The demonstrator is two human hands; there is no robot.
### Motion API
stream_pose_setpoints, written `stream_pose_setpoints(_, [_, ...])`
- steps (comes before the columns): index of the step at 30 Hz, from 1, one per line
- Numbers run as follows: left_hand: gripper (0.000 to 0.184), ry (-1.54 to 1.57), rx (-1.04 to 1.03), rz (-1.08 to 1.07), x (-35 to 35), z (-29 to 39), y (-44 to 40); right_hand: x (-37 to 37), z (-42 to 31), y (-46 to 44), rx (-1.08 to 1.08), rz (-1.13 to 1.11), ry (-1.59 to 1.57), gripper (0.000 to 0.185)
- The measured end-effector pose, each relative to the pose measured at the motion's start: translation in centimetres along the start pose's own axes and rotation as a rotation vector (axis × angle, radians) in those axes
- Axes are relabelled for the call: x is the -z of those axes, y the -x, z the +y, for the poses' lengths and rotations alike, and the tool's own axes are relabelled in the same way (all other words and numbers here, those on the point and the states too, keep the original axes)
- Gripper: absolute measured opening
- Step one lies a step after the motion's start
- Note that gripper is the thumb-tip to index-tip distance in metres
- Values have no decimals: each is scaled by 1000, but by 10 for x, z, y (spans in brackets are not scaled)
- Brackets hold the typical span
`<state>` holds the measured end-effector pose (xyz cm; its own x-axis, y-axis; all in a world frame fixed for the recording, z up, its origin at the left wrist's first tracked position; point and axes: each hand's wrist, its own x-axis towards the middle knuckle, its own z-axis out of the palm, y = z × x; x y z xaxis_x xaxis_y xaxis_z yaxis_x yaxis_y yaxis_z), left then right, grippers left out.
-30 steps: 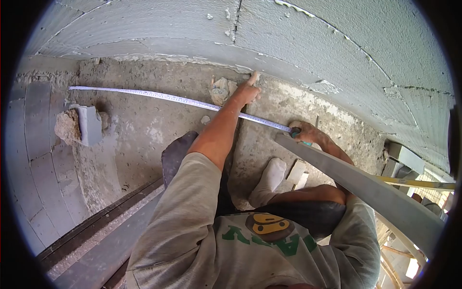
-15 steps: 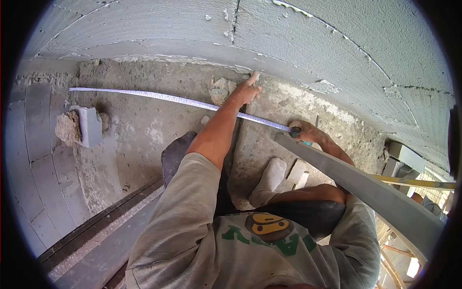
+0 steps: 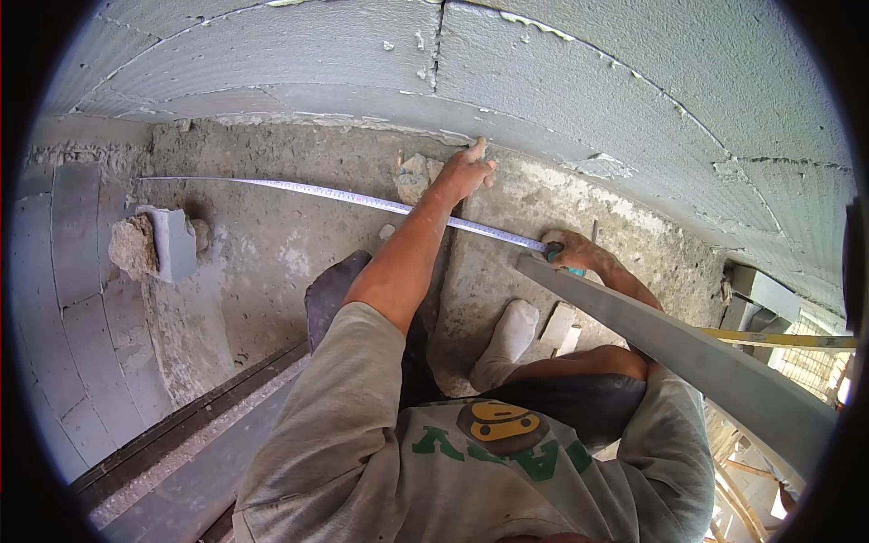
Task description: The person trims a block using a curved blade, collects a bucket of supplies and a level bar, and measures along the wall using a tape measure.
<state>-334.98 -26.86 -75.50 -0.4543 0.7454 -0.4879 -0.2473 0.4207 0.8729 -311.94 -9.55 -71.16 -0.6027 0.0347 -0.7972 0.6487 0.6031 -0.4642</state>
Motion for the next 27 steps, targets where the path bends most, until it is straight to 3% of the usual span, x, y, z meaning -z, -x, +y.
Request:
stream_pose_setpoints(8, [69, -51, -31, 11, 0, 29, 28, -3, 7, -3, -23, -3, -23, 39])
stream_pose_setpoints(14, [61, 80, 63, 185, -14, 16, 74, 10, 2, 10, -67, -23, 80, 49])
stream_pose_setpoints(17, [42, -119, -81, 616, -30, -70, 62, 26, 4, 19, -97, -18, 23, 52])
stream_pose_setpoints(21, [39, -117, 89, 801, -43, -68, 93, 39, 12, 42, -84, 41, -60, 57])
stream_pose_setpoints(24, [40, 88, 393, 603, -41, -102, 77, 42, 11, 61, -68, 106, -86, 56])
stream_pose_setpoints(27, [32, 492, 328, 454, -36, -40, 105, 36, 46, 57, 22, 115, -149, 56])
